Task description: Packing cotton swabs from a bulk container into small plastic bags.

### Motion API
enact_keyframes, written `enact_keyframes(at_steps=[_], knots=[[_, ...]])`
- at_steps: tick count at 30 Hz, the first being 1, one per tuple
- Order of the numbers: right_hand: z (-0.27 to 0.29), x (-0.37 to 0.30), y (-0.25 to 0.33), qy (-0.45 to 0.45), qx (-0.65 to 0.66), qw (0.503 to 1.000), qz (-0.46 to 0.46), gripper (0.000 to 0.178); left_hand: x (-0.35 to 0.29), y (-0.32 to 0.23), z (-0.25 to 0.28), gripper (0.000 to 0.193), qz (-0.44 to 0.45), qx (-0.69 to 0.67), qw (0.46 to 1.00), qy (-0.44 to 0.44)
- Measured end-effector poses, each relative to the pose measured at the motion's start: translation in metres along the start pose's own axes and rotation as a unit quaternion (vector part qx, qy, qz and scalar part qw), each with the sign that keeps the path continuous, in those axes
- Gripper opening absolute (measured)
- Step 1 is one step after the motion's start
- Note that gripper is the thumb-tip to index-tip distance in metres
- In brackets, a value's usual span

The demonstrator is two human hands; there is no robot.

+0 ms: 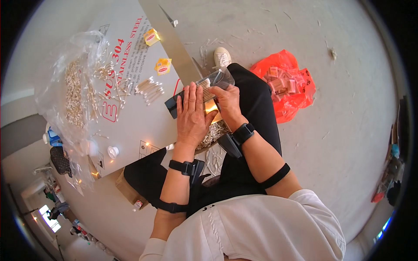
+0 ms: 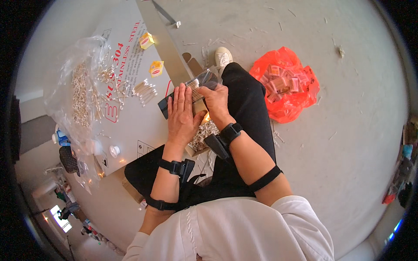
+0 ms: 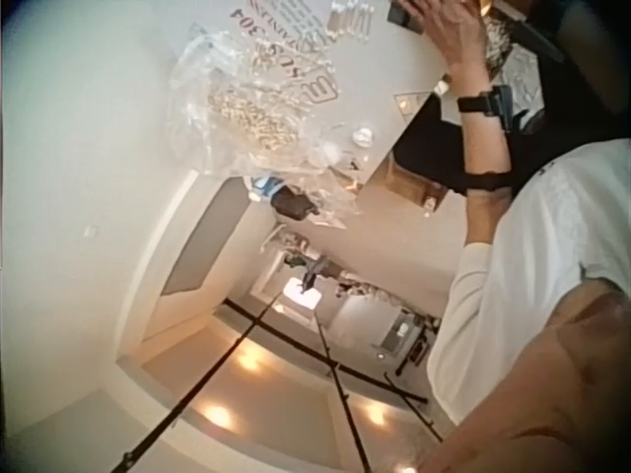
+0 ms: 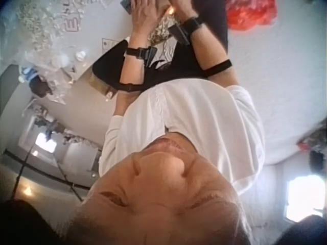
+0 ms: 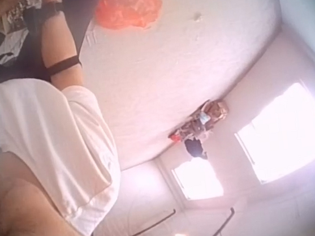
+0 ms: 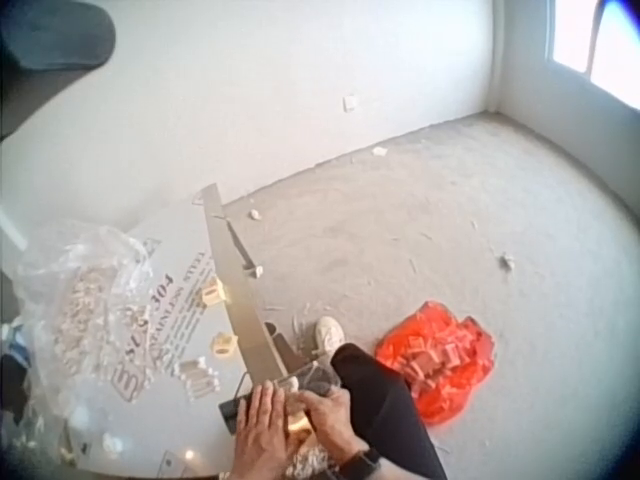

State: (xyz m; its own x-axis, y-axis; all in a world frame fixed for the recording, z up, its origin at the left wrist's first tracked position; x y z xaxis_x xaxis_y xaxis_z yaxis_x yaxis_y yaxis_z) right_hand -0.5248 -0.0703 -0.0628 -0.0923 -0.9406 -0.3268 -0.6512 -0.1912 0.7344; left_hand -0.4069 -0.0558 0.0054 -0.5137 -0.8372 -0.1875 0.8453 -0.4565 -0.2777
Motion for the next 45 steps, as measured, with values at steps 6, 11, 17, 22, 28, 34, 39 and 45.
enact_keyframes(at_steps=[6, 11, 17, 22, 28, 34, 39, 45], knots=[[-0.004, 0.002, 0.006, -0.010, -0.048, 0.999, -0.006, 0.011, 0.000, -0.001, 0.000, 0.081, -0.008, 0.012, 1.000, 0.011], [-0.005, 0.006, 0.004, -0.010, 0.042, 0.999, 0.019, 0.010, -0.004, 0.009, 0.003, 0.069, -0.003, -0.223, 0.971, -0.083], [-0.005, 0.012, 0.001, -0.037, 0.068, 0.997, 0.000, 0.013, 0.008, 0.020, -0.001, 0.067, 0.000, -0.565, 0.786, -0.252], [-0.006, 0.012, 0.002, -0.018, 0.007, 1.000, 0.024, 0.011, 0.017, 0.014, -0.005, 0.066, -0.026, -0.585, 0.769, -0.257], [-0.003, 0.008, 0.002, -0.032, 0.085, 0.996, 0.007, 0.012, 0.003, 0.010, 0.003, 0.068, 0.040, -0.330, 0.922, -0.197], [0.001, -0.004, 0.000, -0.018, 0.135, 0.989, -0.053, 0.009, -0.021, 0.017, -0.007, 0.082, 0.136, -0.027, 0.988, -0.062], [-0.001, -0.016, 0.007, -0.048, 0.080, 0.994, -0.058, 0.017, -0.026, 0.010, -0.014, 0.088, 0.158, 0.019, 0.987, -0.027], [0.008, -0.014, 0.000, -0.037, 0.040, 0.997, -0.053, 0.020, -0.022, 0.001, -0.014, 0.089, 0.145, -0.004, 0.989, -0.024]])
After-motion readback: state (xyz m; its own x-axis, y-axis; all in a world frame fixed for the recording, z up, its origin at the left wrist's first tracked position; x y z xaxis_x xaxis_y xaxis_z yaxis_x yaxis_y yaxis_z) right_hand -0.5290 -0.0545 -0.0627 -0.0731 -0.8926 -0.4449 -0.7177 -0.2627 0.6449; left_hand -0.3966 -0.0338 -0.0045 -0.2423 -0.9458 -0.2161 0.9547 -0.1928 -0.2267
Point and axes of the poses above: each hand's wrist, its own x-axis towards the middle knuckle, its own z-axis out of the back of the hand, y = z × x, the point moved 5 cm from there along x, towards the middle knuckle, and after that the axes turned 13 degrees about y, right-handed, at the moved point
